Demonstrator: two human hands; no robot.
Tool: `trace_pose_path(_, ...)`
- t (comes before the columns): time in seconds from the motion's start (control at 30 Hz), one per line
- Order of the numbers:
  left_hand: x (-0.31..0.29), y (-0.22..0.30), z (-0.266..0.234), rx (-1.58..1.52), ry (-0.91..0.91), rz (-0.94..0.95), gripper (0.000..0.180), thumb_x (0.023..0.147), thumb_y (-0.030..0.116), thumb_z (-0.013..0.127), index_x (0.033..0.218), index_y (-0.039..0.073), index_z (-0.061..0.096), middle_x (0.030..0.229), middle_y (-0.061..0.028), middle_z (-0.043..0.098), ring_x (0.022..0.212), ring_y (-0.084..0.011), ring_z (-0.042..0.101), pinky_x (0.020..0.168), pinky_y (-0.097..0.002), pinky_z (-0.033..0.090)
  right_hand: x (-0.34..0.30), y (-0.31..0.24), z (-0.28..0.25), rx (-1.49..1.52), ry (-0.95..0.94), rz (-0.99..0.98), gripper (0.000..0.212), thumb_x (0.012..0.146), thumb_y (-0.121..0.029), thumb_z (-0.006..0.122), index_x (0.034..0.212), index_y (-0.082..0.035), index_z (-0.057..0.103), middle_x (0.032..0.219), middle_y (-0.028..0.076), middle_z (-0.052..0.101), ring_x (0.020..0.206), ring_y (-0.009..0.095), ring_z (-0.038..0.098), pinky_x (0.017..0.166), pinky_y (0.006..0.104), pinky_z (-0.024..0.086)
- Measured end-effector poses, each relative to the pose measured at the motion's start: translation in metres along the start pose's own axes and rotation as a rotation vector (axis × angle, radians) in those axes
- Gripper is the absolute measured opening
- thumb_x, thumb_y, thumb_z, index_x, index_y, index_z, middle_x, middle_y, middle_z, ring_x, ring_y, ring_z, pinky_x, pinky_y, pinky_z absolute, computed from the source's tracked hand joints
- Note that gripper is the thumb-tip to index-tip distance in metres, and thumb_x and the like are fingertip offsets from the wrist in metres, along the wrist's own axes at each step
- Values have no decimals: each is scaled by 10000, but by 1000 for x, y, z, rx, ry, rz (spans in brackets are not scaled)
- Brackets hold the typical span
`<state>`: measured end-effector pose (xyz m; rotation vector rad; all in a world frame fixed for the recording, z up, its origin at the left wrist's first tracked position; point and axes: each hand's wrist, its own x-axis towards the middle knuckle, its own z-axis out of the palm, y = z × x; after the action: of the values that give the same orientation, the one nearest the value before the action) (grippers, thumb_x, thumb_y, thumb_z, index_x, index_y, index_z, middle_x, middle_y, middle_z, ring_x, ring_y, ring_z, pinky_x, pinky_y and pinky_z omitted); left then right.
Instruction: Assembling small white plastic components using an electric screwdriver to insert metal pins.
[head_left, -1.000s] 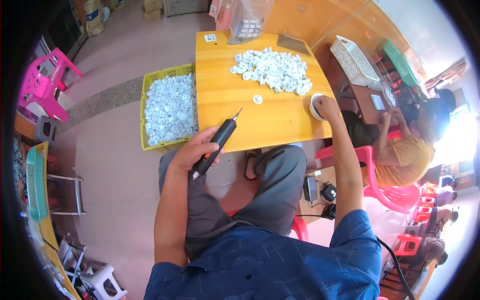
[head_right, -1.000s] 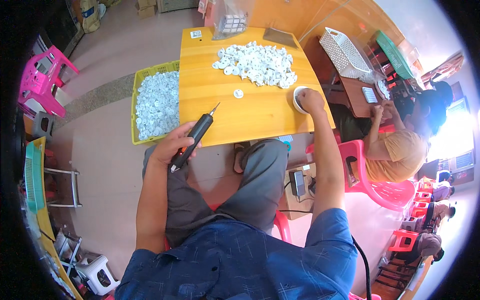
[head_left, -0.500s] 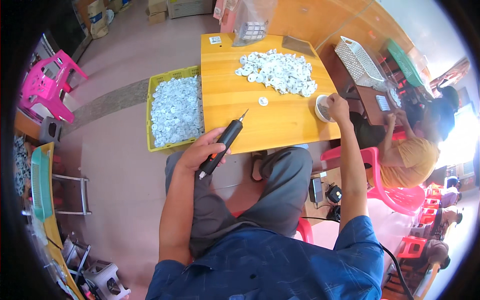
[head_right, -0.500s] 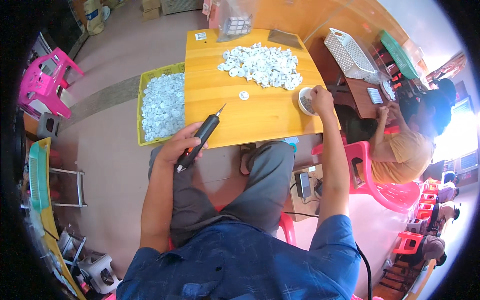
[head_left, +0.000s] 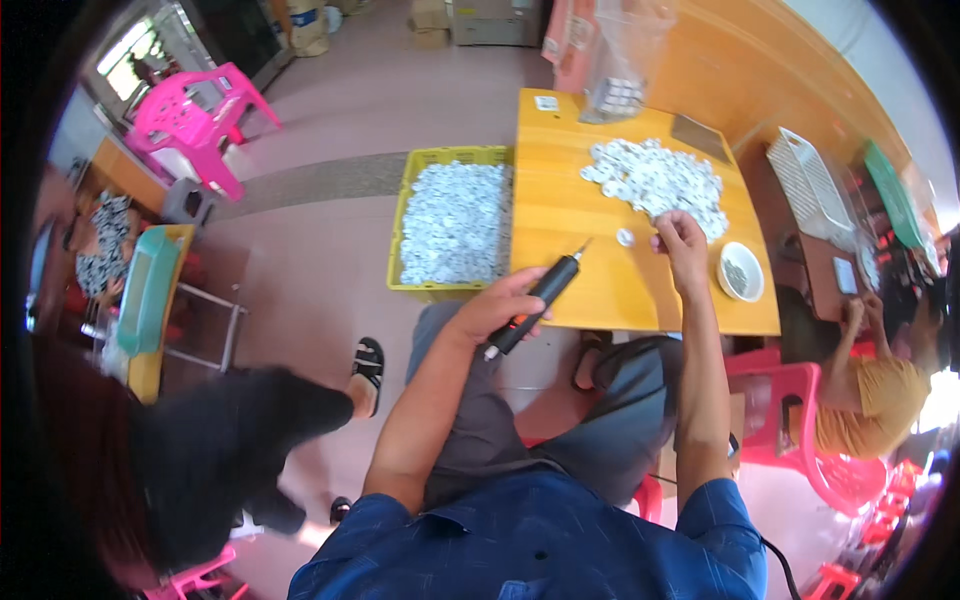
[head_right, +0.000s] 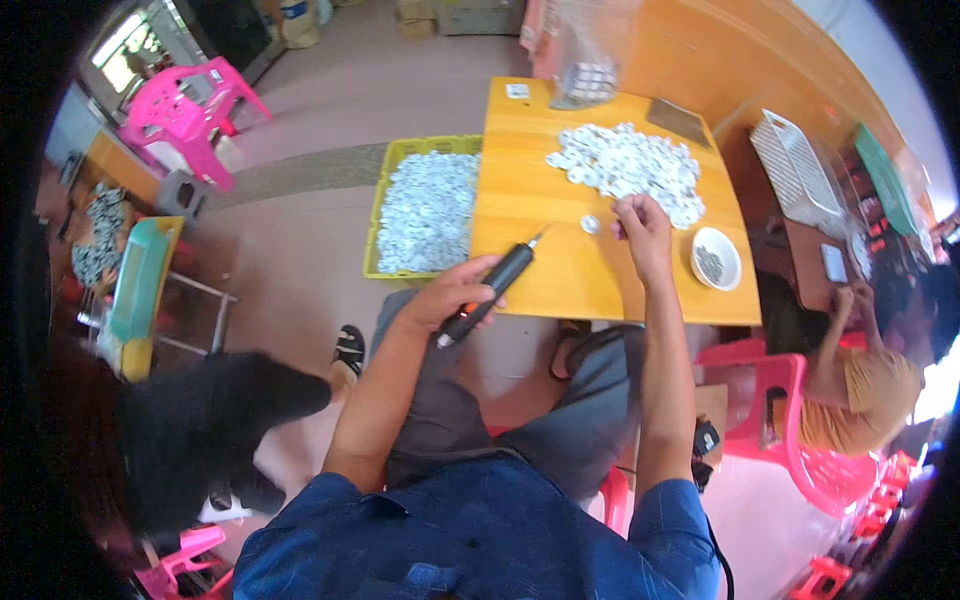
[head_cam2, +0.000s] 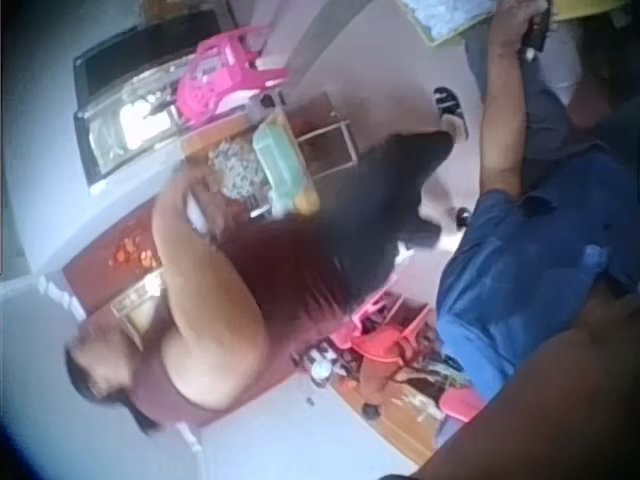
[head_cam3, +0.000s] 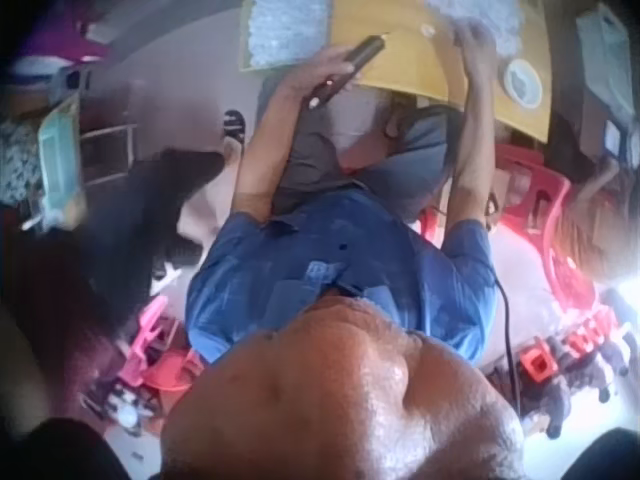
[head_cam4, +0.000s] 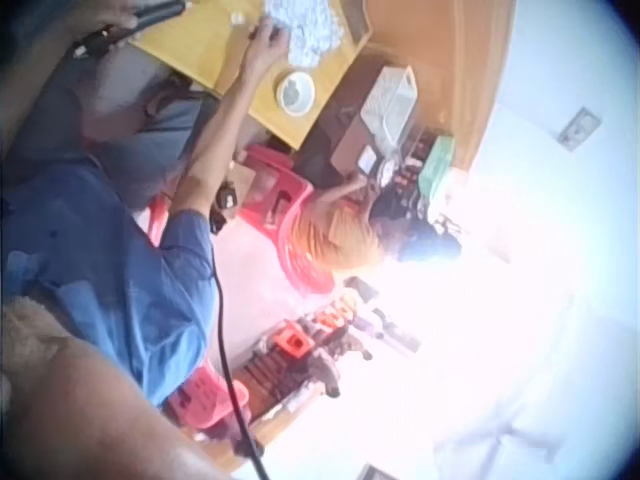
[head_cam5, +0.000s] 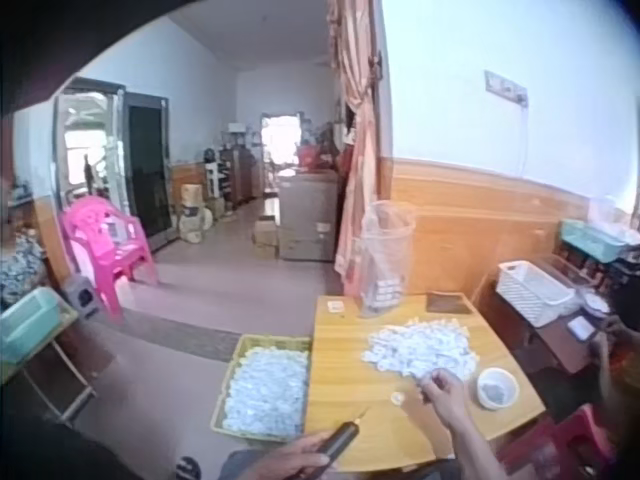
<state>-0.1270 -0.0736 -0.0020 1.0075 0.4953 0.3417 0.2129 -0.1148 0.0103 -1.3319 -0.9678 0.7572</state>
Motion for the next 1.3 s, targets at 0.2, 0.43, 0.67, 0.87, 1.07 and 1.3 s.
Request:
trace_pose_path(0.2, 17, 4, 7, -15, -96, 92, 714, 927, 161, 628, 1545, 59, 284, 1009, -123, 665, 714, -153, 673, 623, -286, 577, 6, 0, 20, 180, 15, 36, 111, 1016, -193, 579, 971, -94, 601, 880, -8, 598, 711, 73, 575, 631, 218, 488)
trace_pose_path(0.43, 48, 29, 3, 54, -150, 108, 742, 911, 271, 664, 1541, 81, 321, 1013, -109, 636, 708, -130, 646, 642, -254, 547, 34, 4, 29, 257, 6, -3, 97, 1007, -184, 603, 965, -97, 612, 904, -9, 624, 724, 61, 574, 631, 206, 485)
trace_pose_path(0.67, 105, 68, 13, 174, -257, 40, 729, 903, 254, 645, 1536, 79, 327, 1025, -113, 637, 717, -133, 645, 671, -261, 551, 52, 13, 3, 391, 41, -2, 53, 971, -147, 651, 980, -105, 620, 900, -10, 652, 720, 60, 592, 623, 199, 490)
trace_pose_path(0.87, 121, 59, 17, 207, -292, 42, 697, 918, 234, 622, 1530, 69, 330, 1055, -122, 627, 735, -131, 649, 684, -266, 558, 51, 11, 3, 452, 55, 15, 108, 966, -119, 647, 1069, -97, 625, 887, 19, 658, 717, 66, 608, 613, 189, 517)
trace_pose_path(1.07, 118, 63, 27, 186, -258, 65, 707, 917, 239, 626, 1536, 74, 327, 1036, -114, 628, 719, -127, 646, 663, -260, 546, 50, 15, 0, 507, 54, 9, 82, 952, -100, 657, 1028, -79, 636, 893, 23, 683, 723, 68, 621, 627, 193, 522)
trace_pose_path(1.3, 116, 62, 28, 174, -212, 40, 694, 927, 230, 629, 1540, 94, 333, 997, -91, 627, 708, -125, 640, 652, -250, 538, 51, 18, 7, 454, 57, 13, 77, 960, -116, 649, 1025, -83, 626, 891, 26, 670, 710, 62, 609, 621, 184, 515)
